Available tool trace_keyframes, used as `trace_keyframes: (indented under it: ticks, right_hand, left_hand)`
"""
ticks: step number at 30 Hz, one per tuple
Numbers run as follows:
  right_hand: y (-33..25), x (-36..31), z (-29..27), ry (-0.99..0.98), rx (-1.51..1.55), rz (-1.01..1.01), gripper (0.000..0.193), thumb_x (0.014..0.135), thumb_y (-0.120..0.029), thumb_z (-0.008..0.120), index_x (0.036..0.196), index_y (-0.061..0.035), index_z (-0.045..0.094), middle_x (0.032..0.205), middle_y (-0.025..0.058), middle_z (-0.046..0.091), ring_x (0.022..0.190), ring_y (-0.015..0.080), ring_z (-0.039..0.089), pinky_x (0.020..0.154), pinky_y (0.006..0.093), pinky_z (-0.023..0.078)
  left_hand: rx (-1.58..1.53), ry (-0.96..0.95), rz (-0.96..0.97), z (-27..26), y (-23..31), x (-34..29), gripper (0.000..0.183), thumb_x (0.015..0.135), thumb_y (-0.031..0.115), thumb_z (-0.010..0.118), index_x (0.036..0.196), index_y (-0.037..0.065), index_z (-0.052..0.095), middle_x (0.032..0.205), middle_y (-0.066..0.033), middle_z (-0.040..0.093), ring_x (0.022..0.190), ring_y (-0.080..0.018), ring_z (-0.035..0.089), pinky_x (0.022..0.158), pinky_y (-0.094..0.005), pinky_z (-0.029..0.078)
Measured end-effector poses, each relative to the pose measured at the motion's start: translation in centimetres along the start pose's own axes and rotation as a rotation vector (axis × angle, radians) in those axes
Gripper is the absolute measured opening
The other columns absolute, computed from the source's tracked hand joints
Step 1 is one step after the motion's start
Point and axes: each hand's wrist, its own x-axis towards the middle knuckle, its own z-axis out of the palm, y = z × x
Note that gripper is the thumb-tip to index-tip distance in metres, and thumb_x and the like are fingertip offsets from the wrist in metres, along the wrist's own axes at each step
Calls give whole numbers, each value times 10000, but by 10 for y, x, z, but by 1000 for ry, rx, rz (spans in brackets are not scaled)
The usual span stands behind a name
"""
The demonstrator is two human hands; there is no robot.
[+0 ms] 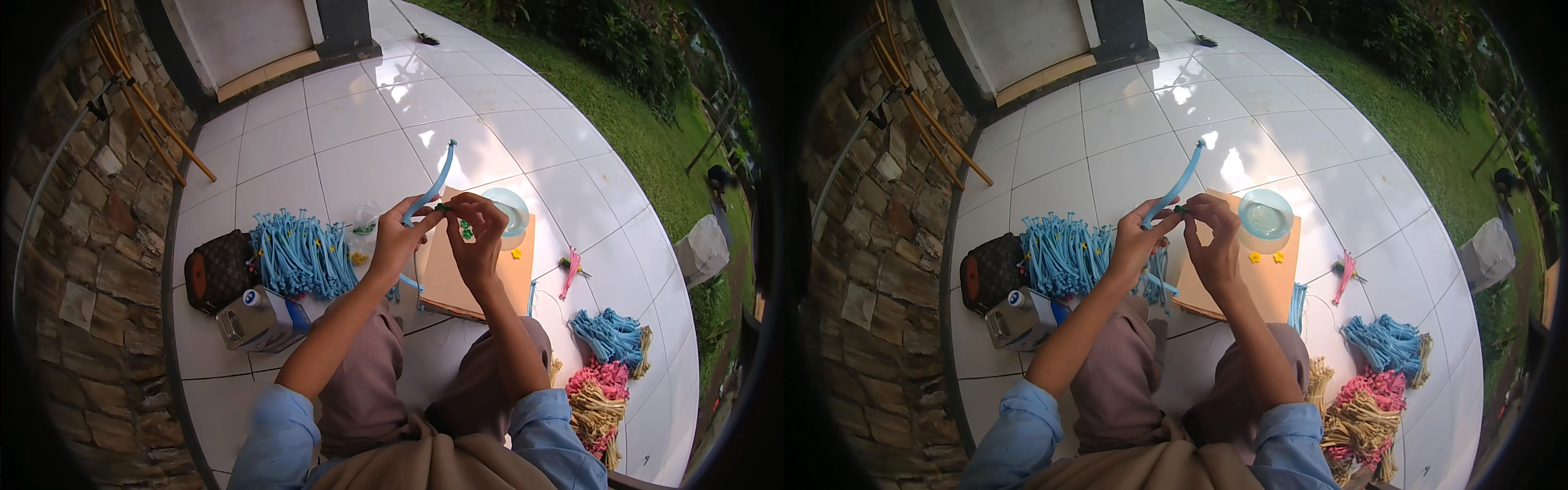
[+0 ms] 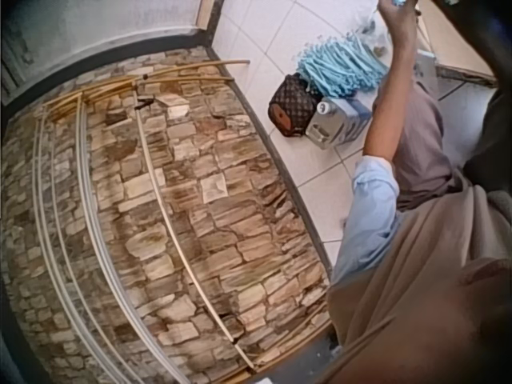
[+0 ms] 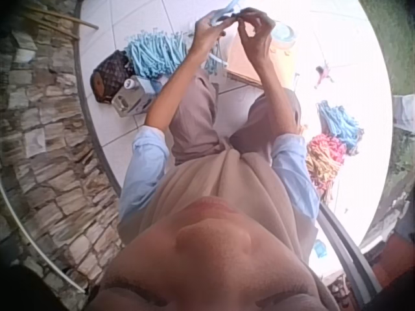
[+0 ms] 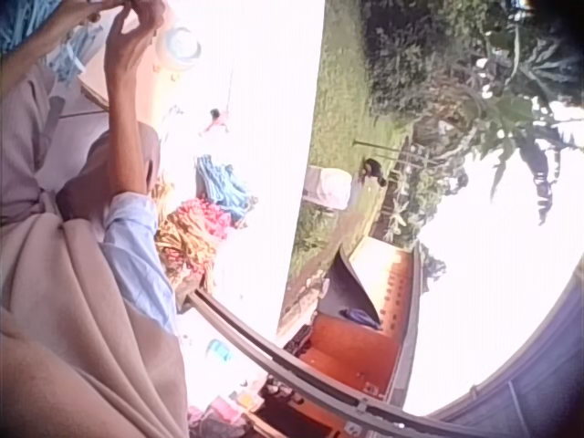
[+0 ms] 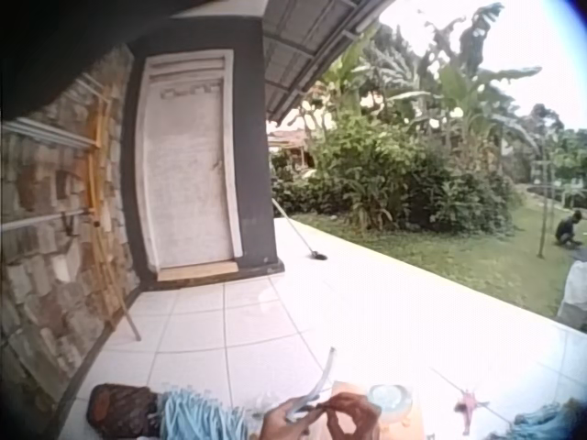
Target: The person applies small decorative green and yellow flowers to blue straps by hand, pressing them onto the straps one at a time before placing the finished straps onto a pile.
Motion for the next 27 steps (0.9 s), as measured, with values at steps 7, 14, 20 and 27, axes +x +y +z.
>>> trace_keyframes:
  ticks: [7, 14, 20, 27]
  right_hand:
    - [-3, 8, -8, -38, 332, 504, 442, 782, 69, 580, 1079, -23, 264, 950, 154, 547, 851, 199, 599, 767, 288, 516]
    - [-4, 15, -17, 89, 488, 662, 461, 776, 3, 636, 1041, -55, 263, 822, 108, 600, 805, 150, 581, 755, 256, 440]
    - [-2, 13, -11, 179, 595, 807, 480, 768, 1, 649, 1007, -71, 240, 799, 111, 619, 797, 150, 581, 768, 250, 431]
    - [-4, 15, -9, 206, 548, 787, 487, 757, -7, 665, 975, -74, 235, 770, 110, 623, 764, 142, 585, 746, 243, 434]
  left_hand:
    - [91, 22, 40, -2, -1, 1, 284, 802, 155, 644, 1063, 56, 594, 847, -14, 582, 490, -15, 406, 457, -148, 335]
    - [-20, -103, 78, -5, -11, 4, 285, 923, 193, 433, 1101, 6, 553, 834, -31, 562, 419, -20, 344, 520, -190, 390]
    - [-14, -108, 91, 0, -16, 7, 280, 936, 193, 419, 1098, 9, 554, 825, -14, 528, 413, -20, 346, 511, -191, 396]
    - [3, -112, 111, 4, -18, 7, 276, 933, 199, 436, 1094, 10, 559, 818, -8, 517, 412, -17, 349, 496, -198, 398]
